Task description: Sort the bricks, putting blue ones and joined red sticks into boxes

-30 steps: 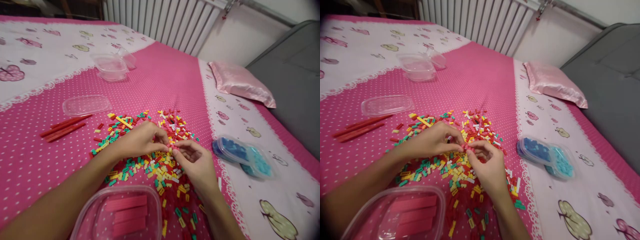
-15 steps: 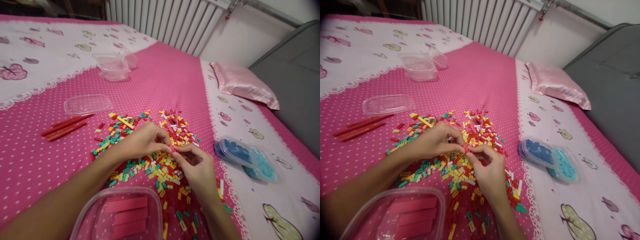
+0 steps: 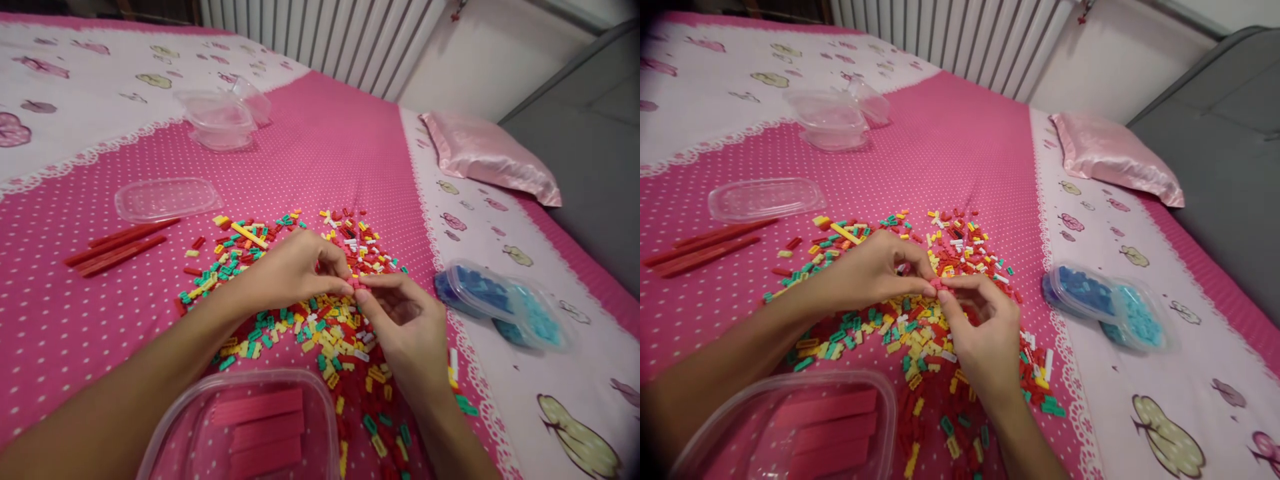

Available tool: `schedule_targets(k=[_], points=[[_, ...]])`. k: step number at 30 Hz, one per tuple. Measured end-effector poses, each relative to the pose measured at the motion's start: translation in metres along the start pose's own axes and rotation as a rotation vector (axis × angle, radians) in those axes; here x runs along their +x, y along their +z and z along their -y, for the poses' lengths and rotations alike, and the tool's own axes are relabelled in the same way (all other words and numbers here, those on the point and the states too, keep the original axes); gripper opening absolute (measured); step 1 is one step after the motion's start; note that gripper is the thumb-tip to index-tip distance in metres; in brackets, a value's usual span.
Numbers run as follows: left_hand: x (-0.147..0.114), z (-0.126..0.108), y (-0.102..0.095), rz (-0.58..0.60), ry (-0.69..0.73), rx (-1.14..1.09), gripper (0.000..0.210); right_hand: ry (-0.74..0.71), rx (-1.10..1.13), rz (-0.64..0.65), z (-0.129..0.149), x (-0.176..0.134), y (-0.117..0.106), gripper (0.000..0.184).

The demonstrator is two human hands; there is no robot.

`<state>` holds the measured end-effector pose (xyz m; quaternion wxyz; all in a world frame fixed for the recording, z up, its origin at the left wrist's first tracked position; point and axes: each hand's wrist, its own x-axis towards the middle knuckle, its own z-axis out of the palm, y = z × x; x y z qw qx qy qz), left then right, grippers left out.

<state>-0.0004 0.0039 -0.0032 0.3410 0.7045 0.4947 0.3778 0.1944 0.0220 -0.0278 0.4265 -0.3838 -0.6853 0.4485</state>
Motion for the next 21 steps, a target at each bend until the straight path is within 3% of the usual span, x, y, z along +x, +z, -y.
schedule_targets(k=[4,13,17,21], points=[[0.001,0.001,0.003,0.015,0.022,-0.002,0.011,-0.054,-0.074,-0.007,0.001,0.000,-0.001,0.006],[0.002,0.011,0.005,0.083,0.016,-0.046,0.013,-0.064,-0.251,0.108,0.007,0.003,-0.010,0.002],[0.000,0.009,-0.001,0.111,0.035,0.015,0.010,0.003,-0.170,0.140,0.002,0.006,-0.011,0.006],[-0.001,0.003,-0.003,0.036,0.049,0.118,0.004,0.046,0.014,0.099,-0.003,0.008,-0.009,0.010]])
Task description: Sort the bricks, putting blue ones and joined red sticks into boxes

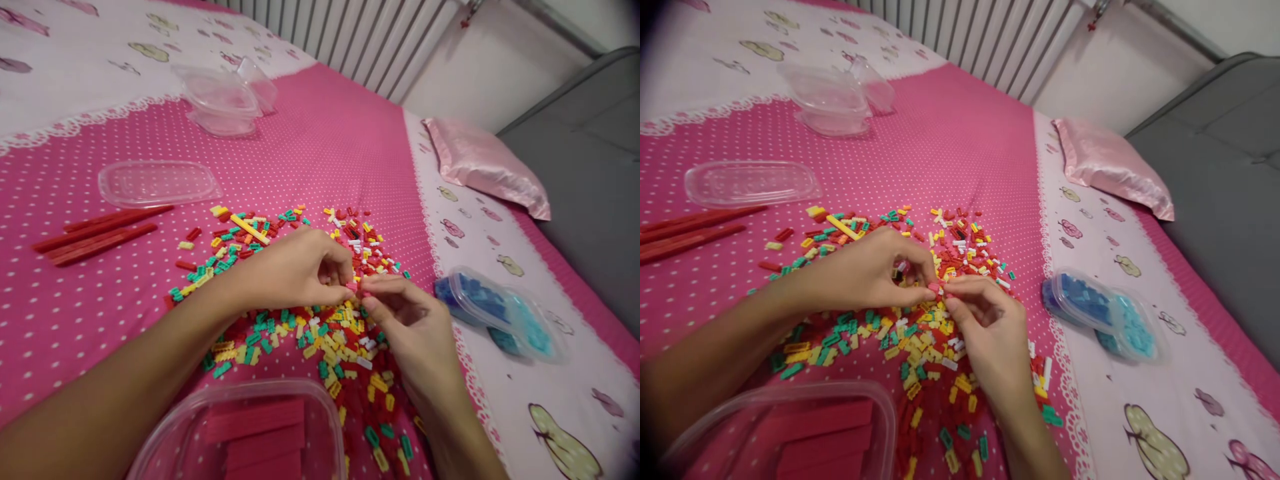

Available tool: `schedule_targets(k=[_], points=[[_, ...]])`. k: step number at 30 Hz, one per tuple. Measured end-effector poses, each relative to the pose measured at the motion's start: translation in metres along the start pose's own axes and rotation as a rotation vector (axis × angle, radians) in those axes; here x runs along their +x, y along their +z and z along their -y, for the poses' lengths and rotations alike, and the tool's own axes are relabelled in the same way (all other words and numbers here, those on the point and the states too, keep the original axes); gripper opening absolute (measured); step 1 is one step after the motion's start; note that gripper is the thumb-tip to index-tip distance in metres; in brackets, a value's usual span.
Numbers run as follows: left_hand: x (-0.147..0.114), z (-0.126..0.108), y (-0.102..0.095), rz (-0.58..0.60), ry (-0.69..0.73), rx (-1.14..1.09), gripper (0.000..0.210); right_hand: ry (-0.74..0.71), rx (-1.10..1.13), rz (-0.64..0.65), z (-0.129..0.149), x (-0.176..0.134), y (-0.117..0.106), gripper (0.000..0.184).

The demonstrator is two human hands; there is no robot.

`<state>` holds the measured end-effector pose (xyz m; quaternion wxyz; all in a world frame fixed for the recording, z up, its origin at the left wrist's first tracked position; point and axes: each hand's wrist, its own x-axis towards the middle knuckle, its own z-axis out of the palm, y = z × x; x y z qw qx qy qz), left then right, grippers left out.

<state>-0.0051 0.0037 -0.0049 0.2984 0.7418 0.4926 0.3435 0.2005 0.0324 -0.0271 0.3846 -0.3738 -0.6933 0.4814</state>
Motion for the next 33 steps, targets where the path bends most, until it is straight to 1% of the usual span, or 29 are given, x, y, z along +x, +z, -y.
schedule_targets(k=[2,5,7,9,12,15,17,19,21,23,25,27,33], points=[[0.000,-0.001,0.002,0.006,0.011,-0.006,0.005,0.019,0.068,-0.004,-0.001,0.000,0.001,0.015],[0.001,0.000,0.005,0.040,0.058,-0.027,0.007,0.063,0.121,-0.031,-0.002,0.001,0.002,0.027],[0.000,0.001,0.006,0.045,0.090,-0.015,0.008,0.049,0.110,-0.039,-0.002,0.002,0.001,0.024],[0.000,0.001,0.006,0.043,0.118,0.023,0.007,0.021,0.064,-0.010,-0.001,0.003,-0.002,0.018],[-0.001,0.002,0.008,0.018,0.168,0.085,0.009,-0.004,0.007,0.029,-0.001,0.003,-0.006,0.014],[-0.001,0.003,0.010,-0.007,0.206,0.107,0.017,-0.032,-0.036,0.030,0.001,0.002,-0.010,0.014],[-0.001,0.003,0.011,-0.009,0.226,0.107,0.022,-0.079,-0.085,0.032,0.002,0.002,-0.011,0.015],[-0.001,0.004,0.012,-0.014,0.227,0.096,0.022,-0.147,-0.145,0.038,0.004,0.001,-0.013,0.016],[-0.001,0.004,0.013,-0.027,0.205,0.069,0.018,-0.204,-0.217,0.048,0.006,0.000,-0.013,0.018],[-0.001,0.004,0.014,-0.045,0.173,0.034,0.014,-0.233,-0.286,0.038,0.008,-0.002,-0.012,0.020],[-0.001,0.004,0.015,-0.057,0.154,0.006,0.013,-0.228,-0.321,0.009,0.009,-0.004,-0.011,0.020],[-0.002,0.003,0.015,-0.052,0.149,-0.013,0.014,-0.204,-0.307,-0.008,0.008,-0.005,-0.010,0.017],[-0.002,0.003,0.013,-0.023,0.140,-0.013,0.015,-0.178,-0.302,0.026,0.008,-0.005,-0.010,0.014]])
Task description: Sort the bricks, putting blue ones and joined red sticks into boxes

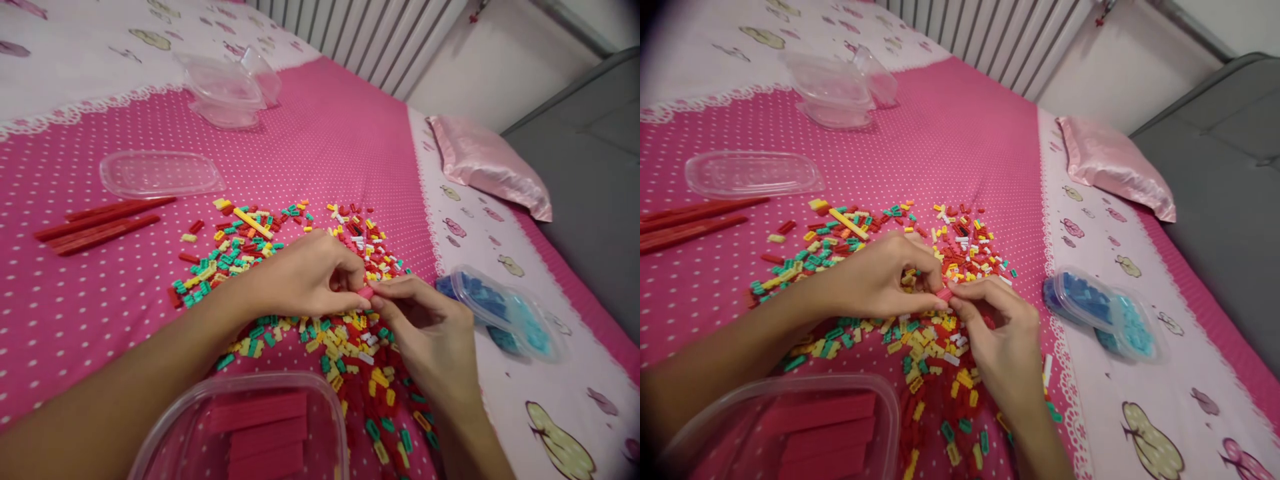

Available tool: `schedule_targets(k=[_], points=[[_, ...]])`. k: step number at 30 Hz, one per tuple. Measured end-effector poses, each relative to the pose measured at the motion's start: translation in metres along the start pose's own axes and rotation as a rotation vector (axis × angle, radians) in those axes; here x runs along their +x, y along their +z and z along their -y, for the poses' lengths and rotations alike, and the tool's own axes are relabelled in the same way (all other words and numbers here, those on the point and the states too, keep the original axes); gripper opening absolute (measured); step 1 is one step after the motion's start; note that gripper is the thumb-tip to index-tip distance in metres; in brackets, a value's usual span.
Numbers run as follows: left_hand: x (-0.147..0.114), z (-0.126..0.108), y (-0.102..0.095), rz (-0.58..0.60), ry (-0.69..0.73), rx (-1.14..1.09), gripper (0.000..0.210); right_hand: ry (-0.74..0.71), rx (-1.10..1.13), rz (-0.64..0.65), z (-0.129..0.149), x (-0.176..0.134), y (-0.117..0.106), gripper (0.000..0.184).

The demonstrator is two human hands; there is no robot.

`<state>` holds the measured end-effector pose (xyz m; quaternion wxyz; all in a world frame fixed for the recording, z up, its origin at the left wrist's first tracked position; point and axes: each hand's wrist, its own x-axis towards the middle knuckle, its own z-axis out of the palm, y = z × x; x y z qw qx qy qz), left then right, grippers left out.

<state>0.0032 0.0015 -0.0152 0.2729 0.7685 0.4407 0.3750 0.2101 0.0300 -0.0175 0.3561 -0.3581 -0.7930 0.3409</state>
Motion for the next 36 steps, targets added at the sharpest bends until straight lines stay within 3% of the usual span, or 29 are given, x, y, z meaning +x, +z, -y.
schedule_targets(k=[9,14,18,26,36], points=[[-0.001,0.005,0.003,-0.058,0.022,0.243,0.008,0.117,0.174,0.096,-0.011,0.007,0.000,0.009],[-0.001,0.004,0.000,-0.010,-0.006,0.217,0.009,0.220,0.328,-0.054,-0.011,0.005,0.006,0.021],[0.000,0.001,0.000,0.004,-0.002,0.199,0.009,0.267,0.421,-0.039,-0.008,0.005,0.010,0.022],[0.000,-0.004,-0.003,0.066,0.002,0.159,0.019,0.212,0.267,-0.030,-0.006,0.004,0.006,0.016],[-0.001,-0.003,-0.002,0.101,-0.002,0.173,0.025,0.217,0.241,-0.019,0.005,0.002,0.011,0.015]])
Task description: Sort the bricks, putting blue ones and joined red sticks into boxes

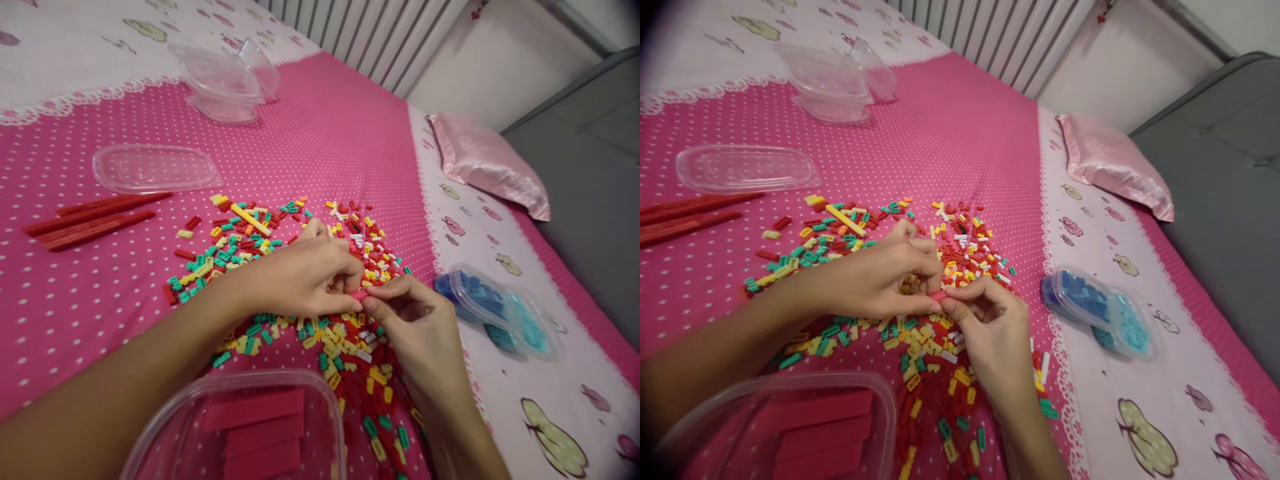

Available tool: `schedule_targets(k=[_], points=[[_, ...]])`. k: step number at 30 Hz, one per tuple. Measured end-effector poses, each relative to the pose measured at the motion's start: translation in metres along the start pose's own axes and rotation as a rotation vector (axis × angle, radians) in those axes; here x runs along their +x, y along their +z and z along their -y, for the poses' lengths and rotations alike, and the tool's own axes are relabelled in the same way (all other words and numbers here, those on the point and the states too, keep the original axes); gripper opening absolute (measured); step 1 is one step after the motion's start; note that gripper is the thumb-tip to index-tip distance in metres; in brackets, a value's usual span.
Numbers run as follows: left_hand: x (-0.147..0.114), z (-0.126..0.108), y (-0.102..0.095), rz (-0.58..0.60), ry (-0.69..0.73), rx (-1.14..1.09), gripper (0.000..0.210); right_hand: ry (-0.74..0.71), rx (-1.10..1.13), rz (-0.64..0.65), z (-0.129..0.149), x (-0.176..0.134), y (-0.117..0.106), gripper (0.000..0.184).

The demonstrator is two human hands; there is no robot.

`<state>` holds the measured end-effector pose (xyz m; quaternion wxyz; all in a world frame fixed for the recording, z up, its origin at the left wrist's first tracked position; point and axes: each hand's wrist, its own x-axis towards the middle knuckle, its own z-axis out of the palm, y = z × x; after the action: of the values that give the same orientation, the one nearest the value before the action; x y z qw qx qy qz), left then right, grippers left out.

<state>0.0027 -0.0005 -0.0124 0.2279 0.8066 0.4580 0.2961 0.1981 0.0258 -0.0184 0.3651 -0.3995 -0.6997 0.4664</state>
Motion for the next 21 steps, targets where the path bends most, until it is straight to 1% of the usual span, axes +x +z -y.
schedule_targets(k=[3,5,6,8,10,11,13,15,16,19,21], points=[[0.001,0.000,0.001,0.003,0.000,0.004,0.023,-0.011,-0.002,0.021,0.000,0.001,-0.002,0.011],[0.002,0.000,-0.002,-0.012,-0.017,0.004,0.019,-0.016,-0.018,0.052,0.000,0.004,-0.010,0.007],[0.003,0.001,-0.005,-0.033,-0.038,0.002,0.017,-0.024,-0.053,0.052,0.000,0.006,-0.016,0.009],[0.004,0.003,-0.011,-0.091,-0.093,0.003,0.012,-0.061,-0.211,0.002,-0.002,0.012,-0.033,0.019],[0.004,0.006,-0.017,-0.130,-0.142,0.029,0.011,-0.109,-0.453,-0.054,-0.007,0.019,-0.050,0.023],[0.004,0.007,-0.019,-0.132,-0.154,0.055,0.012,-0.117,-0.564,-0.043,-0.010,0.022,-0.057,0.021],[0.003,0.010,-0.019,-0.102,-0.158,0.125,0.015,-0.093,-0.696,0.044,-0.018,0.026,-0.065,0.016],[0.003,0.011,-0.015,-0.068,-0.142,0.189,0.017,-0.057,-0.725,0.124,-0.025,0.028,-0.065,0.014],[0.002,0.012,-0.013,-0.058,-0.133,0.213,0.016,-0.052,-0.731,0.144,-0.027,0.028,-0.063,0.014],[0.002,0.013,-0.009,-0.046,-0.128,0.257,0.016,-0.104,-0.749,0.168,-0.024,0.025,-0.063,0.018],[0.002,0.015,-0.009,-0.040,-0.133,0.269,0.016,-0.147,-0.767,0.185,-0.016,0.022,-0.069,0.015]])
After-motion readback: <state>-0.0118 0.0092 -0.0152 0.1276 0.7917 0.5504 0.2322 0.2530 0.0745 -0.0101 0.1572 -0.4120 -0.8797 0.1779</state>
